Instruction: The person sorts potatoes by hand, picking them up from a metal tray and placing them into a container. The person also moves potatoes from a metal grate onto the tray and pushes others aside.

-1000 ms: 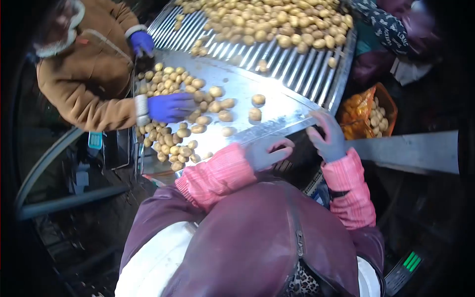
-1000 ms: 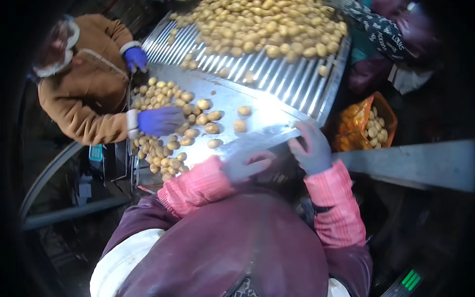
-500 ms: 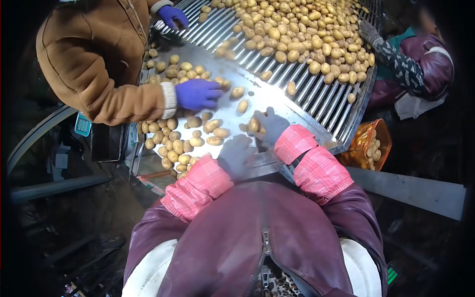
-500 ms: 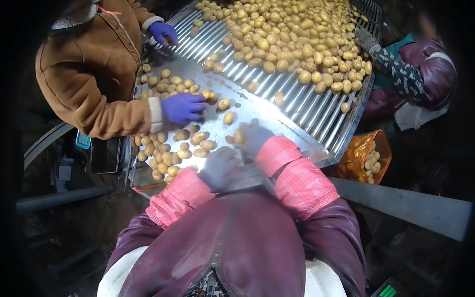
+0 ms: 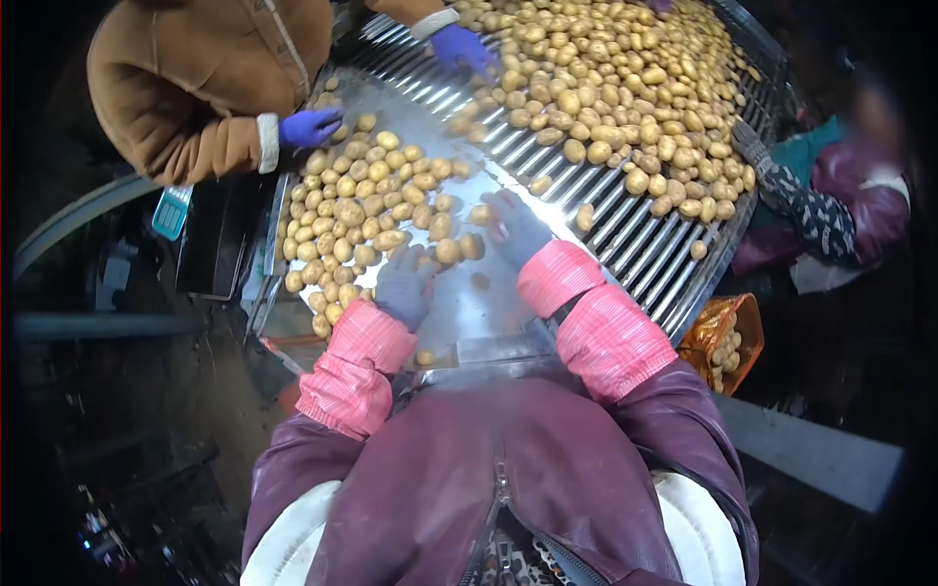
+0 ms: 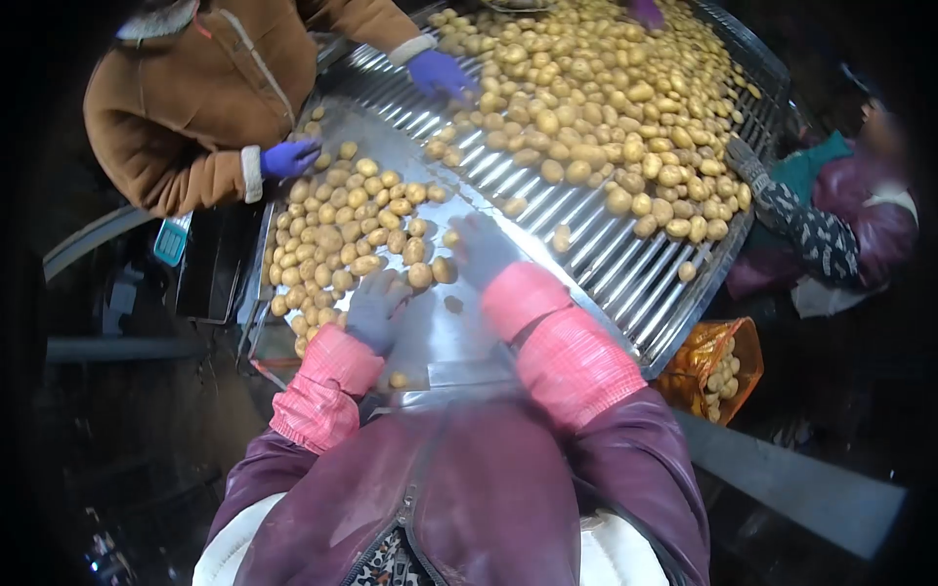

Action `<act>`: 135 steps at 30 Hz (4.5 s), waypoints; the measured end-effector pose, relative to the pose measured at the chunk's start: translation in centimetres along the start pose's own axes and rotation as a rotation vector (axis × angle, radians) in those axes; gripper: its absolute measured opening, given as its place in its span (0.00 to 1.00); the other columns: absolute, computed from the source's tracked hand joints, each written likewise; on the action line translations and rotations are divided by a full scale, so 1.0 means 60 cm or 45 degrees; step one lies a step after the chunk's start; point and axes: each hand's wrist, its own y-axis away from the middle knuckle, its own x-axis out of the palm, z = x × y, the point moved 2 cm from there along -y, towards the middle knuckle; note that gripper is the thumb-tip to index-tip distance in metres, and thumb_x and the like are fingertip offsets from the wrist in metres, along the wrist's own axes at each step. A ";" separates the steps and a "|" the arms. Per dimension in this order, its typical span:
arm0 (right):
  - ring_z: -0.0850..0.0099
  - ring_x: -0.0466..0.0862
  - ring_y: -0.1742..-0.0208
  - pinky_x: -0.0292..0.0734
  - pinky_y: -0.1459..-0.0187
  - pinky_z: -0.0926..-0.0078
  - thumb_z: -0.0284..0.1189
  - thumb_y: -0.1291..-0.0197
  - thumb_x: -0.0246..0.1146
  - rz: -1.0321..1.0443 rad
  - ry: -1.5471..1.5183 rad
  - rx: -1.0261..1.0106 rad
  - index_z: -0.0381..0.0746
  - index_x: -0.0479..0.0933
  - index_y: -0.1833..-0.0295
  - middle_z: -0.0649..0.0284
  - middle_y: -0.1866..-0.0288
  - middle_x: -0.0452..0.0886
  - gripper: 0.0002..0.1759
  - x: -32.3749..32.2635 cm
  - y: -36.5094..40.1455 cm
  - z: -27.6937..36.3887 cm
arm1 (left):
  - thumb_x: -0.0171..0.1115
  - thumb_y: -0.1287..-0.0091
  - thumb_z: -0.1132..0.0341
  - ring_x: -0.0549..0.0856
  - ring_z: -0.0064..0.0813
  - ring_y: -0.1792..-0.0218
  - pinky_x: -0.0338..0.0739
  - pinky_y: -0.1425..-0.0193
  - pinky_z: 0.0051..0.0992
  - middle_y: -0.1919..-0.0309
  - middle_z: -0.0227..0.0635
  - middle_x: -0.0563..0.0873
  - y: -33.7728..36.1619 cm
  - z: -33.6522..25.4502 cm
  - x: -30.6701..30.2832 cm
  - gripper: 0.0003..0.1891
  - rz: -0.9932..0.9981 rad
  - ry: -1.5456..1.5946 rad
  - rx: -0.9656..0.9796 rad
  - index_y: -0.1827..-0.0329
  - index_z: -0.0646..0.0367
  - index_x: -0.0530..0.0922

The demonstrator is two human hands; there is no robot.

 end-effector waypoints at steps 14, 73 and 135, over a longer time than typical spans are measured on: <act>0.57 0.80 0.45 0.76 0.45 0.64 0.30 0.36 0.60 0.003 -0.366 -0.038 0.44 0.79 0.46 0.58 0.43 0.80 0.14 0.033 -0.058 0.004 | 0.59 0.29 0.58 0.84 0.28 0.52 0.79 0.53 0.29 0.48 0.34 0.84 0.059 -0.089 -0.016 0.20 0.416 1.921 -1.282 0.39 0.58 0.77; 0.75 0.70 0.86 0.61 0.86 0.81 0.49 0.30 0.52 -1.291 -2.281 1.067 0.40 0.78 0.57 0.61 0.76 0.78 0.22 -0.186 0.452 -0.164 | 0.51 0.26 0.66 0.81 0.28 0.69 0.78 0.69 0.23 0.66 0.34 0.79 -0.036 -0.132 0.070 0.19 0.746 2.161 -1.180 0.37 0.67 0.74; 0.53 0.78 0.45 0.75 0.45 0.55 0.36 0.44 0.65 -0.258 0.306 -0.050 0.43 0.79 0.46 0.57 0.45 0.78 0.19 -0.094 0.052 -0.093 | 0.47 0.27 0.46 0.84 0.56 0.47 0.82 0.77 0.29 0.40 0.54 0.78 -0.017 -0.080 -0.020 0.29 0.473 2.905 -1.302 0.40 0.66 0.75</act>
